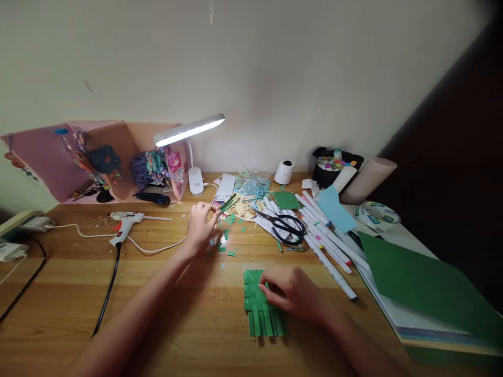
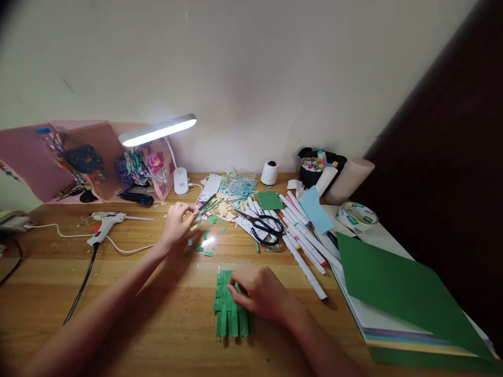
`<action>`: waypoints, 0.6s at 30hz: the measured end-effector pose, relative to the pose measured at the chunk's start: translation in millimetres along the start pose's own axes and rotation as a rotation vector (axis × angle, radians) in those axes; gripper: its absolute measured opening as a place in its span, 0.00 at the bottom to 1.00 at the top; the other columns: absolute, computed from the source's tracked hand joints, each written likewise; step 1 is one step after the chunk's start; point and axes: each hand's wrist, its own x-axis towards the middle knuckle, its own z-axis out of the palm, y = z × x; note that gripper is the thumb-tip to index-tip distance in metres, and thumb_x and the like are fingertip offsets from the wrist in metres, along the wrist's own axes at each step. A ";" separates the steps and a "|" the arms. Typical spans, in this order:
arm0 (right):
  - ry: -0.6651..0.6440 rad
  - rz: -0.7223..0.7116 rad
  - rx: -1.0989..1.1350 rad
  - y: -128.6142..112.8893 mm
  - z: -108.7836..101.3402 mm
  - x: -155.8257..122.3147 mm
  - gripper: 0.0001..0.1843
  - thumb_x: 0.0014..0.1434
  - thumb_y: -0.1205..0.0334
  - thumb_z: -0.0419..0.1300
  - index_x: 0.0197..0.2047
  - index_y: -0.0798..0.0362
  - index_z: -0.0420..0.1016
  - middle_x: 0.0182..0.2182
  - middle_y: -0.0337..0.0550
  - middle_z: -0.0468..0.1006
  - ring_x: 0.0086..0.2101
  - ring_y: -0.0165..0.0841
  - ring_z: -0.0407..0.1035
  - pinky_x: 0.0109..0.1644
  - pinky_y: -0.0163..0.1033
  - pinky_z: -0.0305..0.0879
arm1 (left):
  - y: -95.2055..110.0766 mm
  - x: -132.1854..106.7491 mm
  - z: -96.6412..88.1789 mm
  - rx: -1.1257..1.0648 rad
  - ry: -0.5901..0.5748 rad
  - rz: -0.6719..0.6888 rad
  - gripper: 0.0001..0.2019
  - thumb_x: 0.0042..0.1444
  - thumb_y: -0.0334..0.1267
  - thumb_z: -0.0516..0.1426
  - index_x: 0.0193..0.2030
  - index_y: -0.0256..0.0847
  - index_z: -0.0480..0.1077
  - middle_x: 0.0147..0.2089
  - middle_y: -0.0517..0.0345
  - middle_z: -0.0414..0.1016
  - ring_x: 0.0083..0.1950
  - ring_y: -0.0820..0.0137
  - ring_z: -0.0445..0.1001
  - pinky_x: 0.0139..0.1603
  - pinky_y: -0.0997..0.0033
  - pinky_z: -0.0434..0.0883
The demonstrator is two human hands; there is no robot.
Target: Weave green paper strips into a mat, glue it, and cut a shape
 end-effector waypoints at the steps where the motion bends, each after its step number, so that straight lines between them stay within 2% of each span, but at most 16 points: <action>1: 0.006 0.040 0.113 -1.7 0.0 -0.2 0.11 0.61 0.61 0.52 0.29 0.54 0.70 0.22 0.38 0.71 0.24 0.28 0.62 0.29 0.35 0.52 | 6.8 -7.8 -3.6 -0.019 0.016 -0.006 0.09 0.61 0.40 0.50 0.33 0.40 0.67 0.38 0.53 0.69 0.43 0.63 0.66 0.44 0.66 0.63; 4: -0.010 0.158 0.648 -6.5 0.5 0.4 0.11 0.62 0.54 0.52 0.39 0.53 0.69 0.25 0.37 0.70 0.26 0.28 0.64 0.30 0.33 0.59 | 37.0 -43.5 -8.3 -0.091 0.002 -0.006 0.13 0.63 0.40 0.45 0.30 0.41 0.63 0.32 0.57 0.68 0.35 0.68 0.67 0.36 0.70 0.63; 6: 0.014 0.192 0.942 -8.2 1.4 1.9 0.16 0.62 0.51 0.52 0.48 0.52 0.66 0.31 0.39 0.71 0.28 0.29 0.65 0.32 0.33 0.62 | 59.2 -71.4 -6.6 -0.212 -0.141 0.027 0.14 0.64 0.41 0.44 0.29 0.41 0.62 0.29 0.59 0.68 0.32 0.69 0.66 0.32 0.71 0.61; 7: 0.048 0.203 1.019 -8.5 2.0 2.9 0.18 0.61 0.50 0.53 0.50 0.51 0.65 0.34 0.41 0.71 0.30 0.29 0.66 0.32 0.34 0.63 | 68.6 -84.1 -4.7 -0.244 -0.201 0.042 0.14 0.64 0.42 0.44 0.29 0.41 0.62 0.29 0.59 0.68 0.31 0.69 0.66 0.31 0.72 0.61; 9: 0.144 0.227 1.059 -8.8 2.8 4.9 0.18 0.60 0.49 0.54 0.49 0.51 0.67 0.36 0.41 0.70 0.31 0.29 0.65 0.34 0.34 0.64 | 80.8 -103.7 -0.2 -0.306 -0.306 0.066 0.13 0.64 0.40 0.44 0.30 0.41 0.62 0.29 0.59 0.70 0.31 0.70 0.67 0.31 0.72 0.61; 12: 0.248 0.275 1.001 -9.1 3.3 7.4 0.13 0.61 0.51 0.54 0.38 0.53 0.72 0.31 0.39 0.69 0.30 0.28 0.63 0.36 0.33 0.63 | 83.2 -117.1 4.7 -0.351 -0.410 0.111 0.11 0.64 0.39 0.45 0.35 0.41 0.65 0.33 0.57 0.72 0.33 0.69 0.69 0.33 0.72 0.61; 14: 0.252 0.300 0.983 -9.0 3.8 8.5 0.15 0.61 0.51 0.54 0.34 0.54 0.73 0.28 0.37 0.68 0.27 0.27 0.62 0.34 0.33 0.62 | 79.2 -118.6 4.9 -0.380 -0.469 0.128 0.10 0.63 0.41 0.46 0.39 0.41 0.66 0.34 0.57 0.73 0.33 0.69 0.70 0.33 0.72 0.62; 18: 0.255 0.381 1.045 -5.7 6.3 9.4 0.17 0.59 0.49 0.55 0.36 0.55 0.74 0.29 0.38 0.69 0.26 0.28 0.66 0.31 0.34 0.64 | 72.0 -115.4 -0.2 -0.449 -0.569 0.131 0.12 0.62 0.46 0.49 0.43 0.41 0.65 0.26 0.62 0.69 0.26 0.73 0.65 0.28 0.74 0.59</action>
